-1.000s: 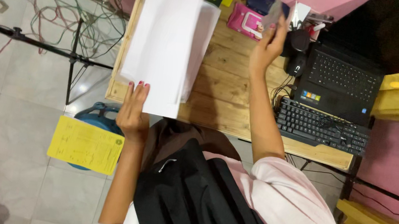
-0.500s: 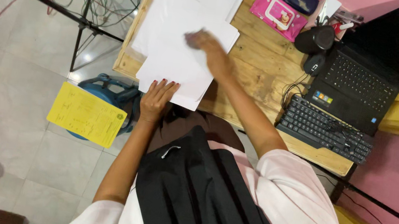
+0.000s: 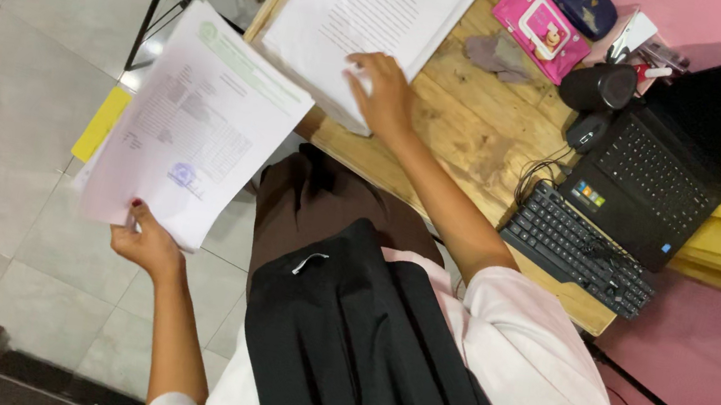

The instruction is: The person arranges papers on a wooden table, flipping through pages, stacking them, and smoothing them out by hand.

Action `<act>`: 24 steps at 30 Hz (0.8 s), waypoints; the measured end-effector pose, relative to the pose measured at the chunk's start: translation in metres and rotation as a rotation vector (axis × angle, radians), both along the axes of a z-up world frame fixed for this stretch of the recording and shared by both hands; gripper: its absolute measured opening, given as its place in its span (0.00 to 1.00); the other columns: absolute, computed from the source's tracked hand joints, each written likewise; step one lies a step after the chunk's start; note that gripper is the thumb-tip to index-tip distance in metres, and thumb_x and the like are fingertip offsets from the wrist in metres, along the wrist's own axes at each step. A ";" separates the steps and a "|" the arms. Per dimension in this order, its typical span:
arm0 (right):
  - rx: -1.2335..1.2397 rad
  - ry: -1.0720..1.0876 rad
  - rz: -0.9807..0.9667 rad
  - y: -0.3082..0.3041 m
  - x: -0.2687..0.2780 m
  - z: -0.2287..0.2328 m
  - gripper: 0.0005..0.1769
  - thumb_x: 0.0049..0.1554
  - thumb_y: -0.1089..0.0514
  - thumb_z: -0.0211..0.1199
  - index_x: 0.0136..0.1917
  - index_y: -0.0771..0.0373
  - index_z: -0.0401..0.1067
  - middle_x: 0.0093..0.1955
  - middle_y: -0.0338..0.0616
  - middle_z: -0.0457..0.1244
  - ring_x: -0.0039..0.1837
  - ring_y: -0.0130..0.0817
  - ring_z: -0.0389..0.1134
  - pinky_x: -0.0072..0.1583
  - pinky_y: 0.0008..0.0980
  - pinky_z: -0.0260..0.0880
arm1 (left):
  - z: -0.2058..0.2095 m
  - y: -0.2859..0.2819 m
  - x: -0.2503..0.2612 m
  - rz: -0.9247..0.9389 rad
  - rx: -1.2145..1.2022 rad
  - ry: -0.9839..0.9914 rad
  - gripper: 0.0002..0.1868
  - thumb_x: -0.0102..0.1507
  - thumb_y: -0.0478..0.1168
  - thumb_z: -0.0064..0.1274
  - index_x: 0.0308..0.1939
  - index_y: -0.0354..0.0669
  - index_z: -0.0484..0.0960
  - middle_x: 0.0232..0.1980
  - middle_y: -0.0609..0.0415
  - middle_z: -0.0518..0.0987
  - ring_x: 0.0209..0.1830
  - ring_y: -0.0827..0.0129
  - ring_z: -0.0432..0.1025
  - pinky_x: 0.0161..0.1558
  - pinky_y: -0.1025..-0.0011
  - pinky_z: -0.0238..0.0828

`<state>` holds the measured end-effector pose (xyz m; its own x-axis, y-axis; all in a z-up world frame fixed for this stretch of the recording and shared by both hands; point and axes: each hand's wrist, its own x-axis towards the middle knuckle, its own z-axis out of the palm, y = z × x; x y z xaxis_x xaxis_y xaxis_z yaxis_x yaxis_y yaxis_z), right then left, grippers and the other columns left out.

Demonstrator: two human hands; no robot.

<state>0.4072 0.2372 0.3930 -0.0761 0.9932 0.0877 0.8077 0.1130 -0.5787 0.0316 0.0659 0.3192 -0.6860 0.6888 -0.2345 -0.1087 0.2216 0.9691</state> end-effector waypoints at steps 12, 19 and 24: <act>-0.063 0.063 -0.103 -0.012 -0.019 -0.017 0.07 0.60 0.57 0.68 0.45 0.61 0.74 0.42 0.43 0.69 0.40 0.34 0.68 0.42 0.34 0.67 | -0.041 -0.064 0.011 -0.106 -0.185 -0.168 0.10 0.71 0.32 0.54 0.53 0.26 0.80 0.49 0.48 0.83 0.44 0.71 0.75 0.47 0.73 0.74; -0.009 0.071 -0.076 -0.010 -0.014 -0.002 0.07 0.60 0.58 0.68 0.45 0.63 0.73 0.43 0.41 0.69 0.36 0.32 0.66 0.41 0.32 0.65 | -0.044 -0.017 0.045 -0.241 -0.136 -0.186 0.11 0.69 0.31 0.54 0.53 0.25 0.79 0.50 0.50 0.82 0.45 0.74 0.74 0.48 0.75 0.73; 0.068 -0.085 0.013 -0.012 -0.006 0.001 0.08 0.58 0.57 0.70 0.47 0.60 0.74 0.39 0.40 0.68 0.37 0.35 0.65 0.48 0.35 0.63 | -0.040 0.005 0.066 -0.197 -0.070 -0.226 0.11 0.70 0.31 0.50 0.54 0.25 0.79 0.50 0.49 0.82 0.45 0.74 0.74 0.49 0.75 0.74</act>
